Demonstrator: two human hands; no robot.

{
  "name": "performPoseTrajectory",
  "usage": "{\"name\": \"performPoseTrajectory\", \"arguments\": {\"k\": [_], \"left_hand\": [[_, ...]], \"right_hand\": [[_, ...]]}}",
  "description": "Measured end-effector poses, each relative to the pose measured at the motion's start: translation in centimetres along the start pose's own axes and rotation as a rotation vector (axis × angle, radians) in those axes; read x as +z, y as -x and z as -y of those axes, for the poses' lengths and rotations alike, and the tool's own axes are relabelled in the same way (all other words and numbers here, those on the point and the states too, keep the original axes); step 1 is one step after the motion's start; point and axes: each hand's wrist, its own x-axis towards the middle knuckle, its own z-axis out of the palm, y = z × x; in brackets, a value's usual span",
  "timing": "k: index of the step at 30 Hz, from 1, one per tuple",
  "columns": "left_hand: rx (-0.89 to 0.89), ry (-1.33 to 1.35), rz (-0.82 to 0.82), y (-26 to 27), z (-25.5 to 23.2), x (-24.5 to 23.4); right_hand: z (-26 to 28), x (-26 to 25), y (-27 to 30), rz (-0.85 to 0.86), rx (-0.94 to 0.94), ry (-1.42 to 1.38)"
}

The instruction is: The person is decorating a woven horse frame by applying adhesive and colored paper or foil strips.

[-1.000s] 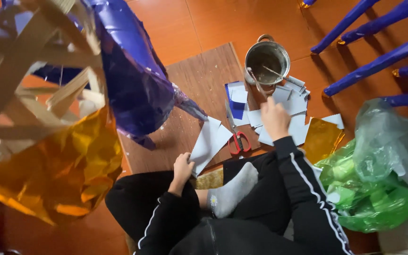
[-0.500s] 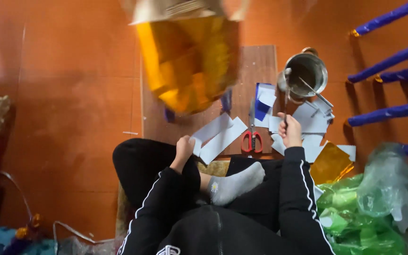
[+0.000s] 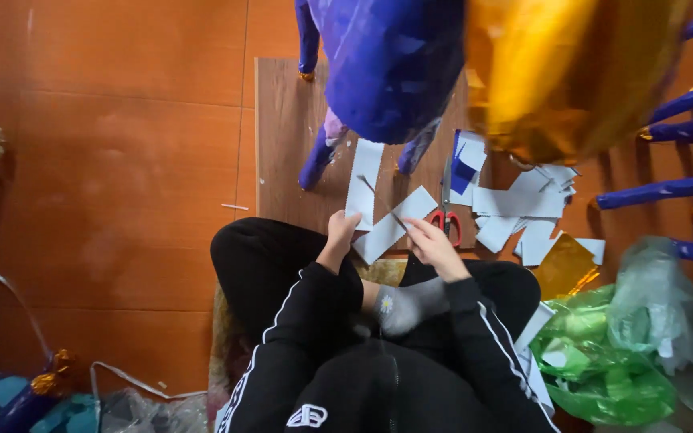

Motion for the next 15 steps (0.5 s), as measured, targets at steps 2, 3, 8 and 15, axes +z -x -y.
{"name": "performPoseTrajectory", "arguments": {"k": [2, 3, 8, 15], "left_hand": [[0.000, -0.006, 0.014, 0.9, -0.6, 0.6], [-0.018, 0.035, 0.013, 0.8, -0.4, 0.6], [-0.030, 0.152, 0.021, 1.8, -0.8, 0.2], [0.023, -0.040, 0.079, 2.9, -0.6, 0.3]], "right_hand": [[0.6, 1.6, -2.0, -0.077, -0.013, 0.232], [1.4, 2.2, -2.7, -0.137, -0.131, 0.623], [3.8, 4.6, -5.4, -0.174, -0.339, 1.197], [7.9, 8.9, -3.2, -0.211, 0.089, 1.017]]}}
